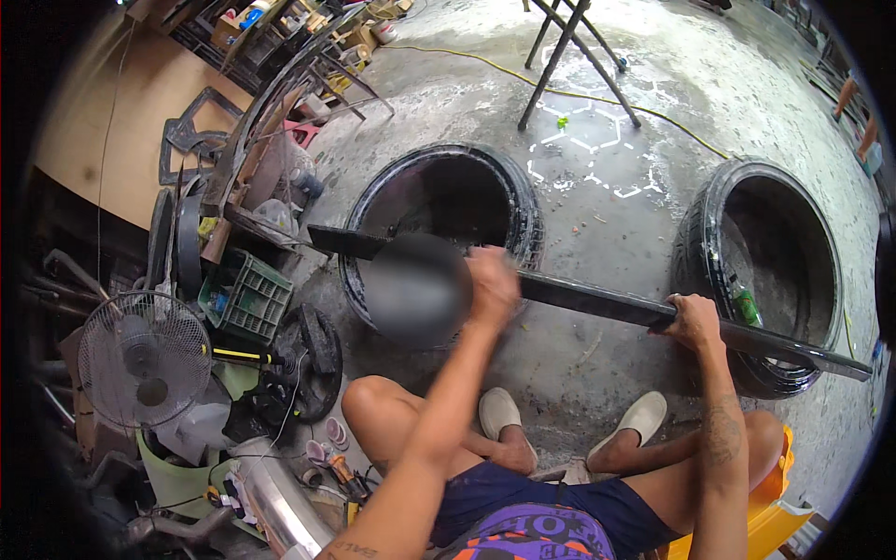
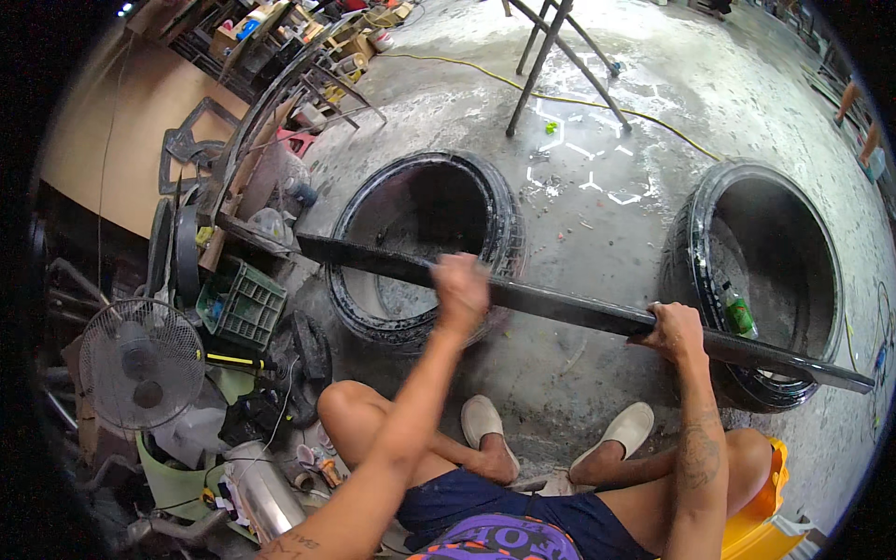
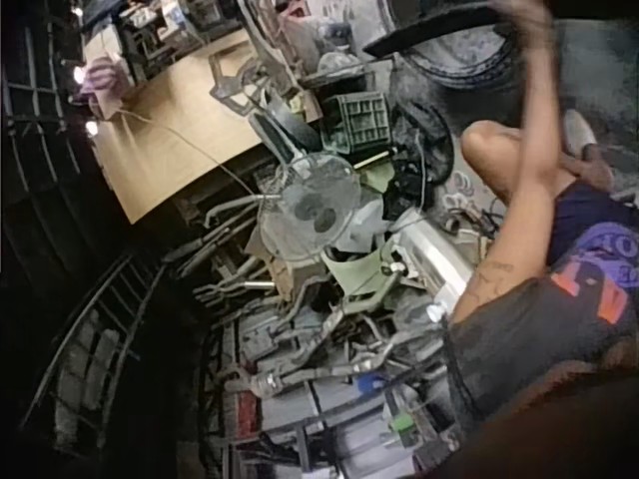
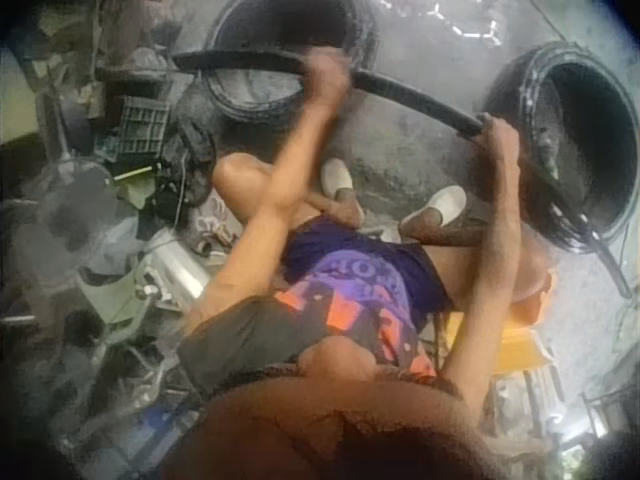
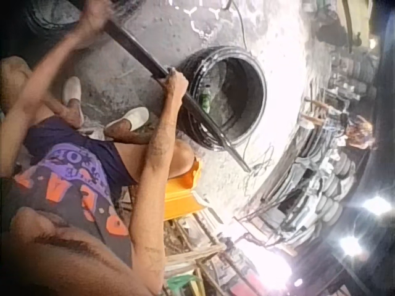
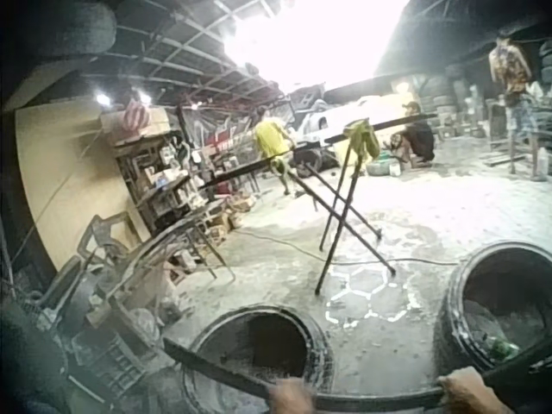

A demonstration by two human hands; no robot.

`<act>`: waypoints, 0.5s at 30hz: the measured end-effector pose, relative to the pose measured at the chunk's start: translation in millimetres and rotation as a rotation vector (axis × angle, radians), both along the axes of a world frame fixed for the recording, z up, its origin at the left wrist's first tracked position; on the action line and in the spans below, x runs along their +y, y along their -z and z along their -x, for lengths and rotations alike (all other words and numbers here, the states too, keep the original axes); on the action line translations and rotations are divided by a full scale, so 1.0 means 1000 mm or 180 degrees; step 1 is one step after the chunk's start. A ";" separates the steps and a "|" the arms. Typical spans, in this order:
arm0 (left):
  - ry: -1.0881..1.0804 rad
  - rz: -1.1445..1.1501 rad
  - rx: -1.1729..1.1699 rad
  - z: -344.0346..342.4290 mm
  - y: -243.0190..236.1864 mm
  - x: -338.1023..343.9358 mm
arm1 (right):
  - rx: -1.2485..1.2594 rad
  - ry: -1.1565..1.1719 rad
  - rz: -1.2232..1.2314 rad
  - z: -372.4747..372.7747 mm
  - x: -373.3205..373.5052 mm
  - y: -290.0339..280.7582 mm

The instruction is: Sanding a long black automotive component using a small piece of sandpaper.

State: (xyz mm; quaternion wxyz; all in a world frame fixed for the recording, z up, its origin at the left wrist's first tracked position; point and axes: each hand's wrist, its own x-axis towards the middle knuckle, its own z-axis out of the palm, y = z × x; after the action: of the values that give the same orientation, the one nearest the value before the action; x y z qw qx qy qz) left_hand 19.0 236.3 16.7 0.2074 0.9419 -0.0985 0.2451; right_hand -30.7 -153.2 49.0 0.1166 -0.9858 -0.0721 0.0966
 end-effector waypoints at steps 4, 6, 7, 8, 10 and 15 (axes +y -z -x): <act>-0.0921 0.0017 -0.0732 -0.018 -0.008 0.101 | -0.0101 -0.0102 -0.0026 -0.005 0.011 -0.002; -0.0604 -0.0033 -0.0407 -0.010 0.005 0.024 | -0.0054 -0.0018 0.0021 0.000 0.002 0.004; -0.0445 0.0023 0.0014 0.001 0.014 -0.006 | -0.0031 0.0022 0.0002 -0.002 0.002 0.006; -0.0039 0.0214 -0.0153 0.016 0.019 -0.039 | -0.0026 0.0008 0.0003 -0.005 0.003 0.009; -0.0085 0.0418 -0.0278 0.033 0.002 -0.065 | -0.0012 -0.0005 -0.0072 -0.003 0.000 0.008; -0.0568 -0.0273 -0.0476 -0.010 -0.006 0.090 | 0.0097 -0.0001 -0.0059 -0.004 0.007 -0.003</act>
State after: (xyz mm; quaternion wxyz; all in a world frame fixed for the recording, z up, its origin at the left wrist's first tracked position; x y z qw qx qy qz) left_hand 28.6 325.9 22.3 0.1364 0.9341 -0.0398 0.3276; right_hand -26.7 -146.5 52.3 0.1267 -0.9831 -0.0714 0.1109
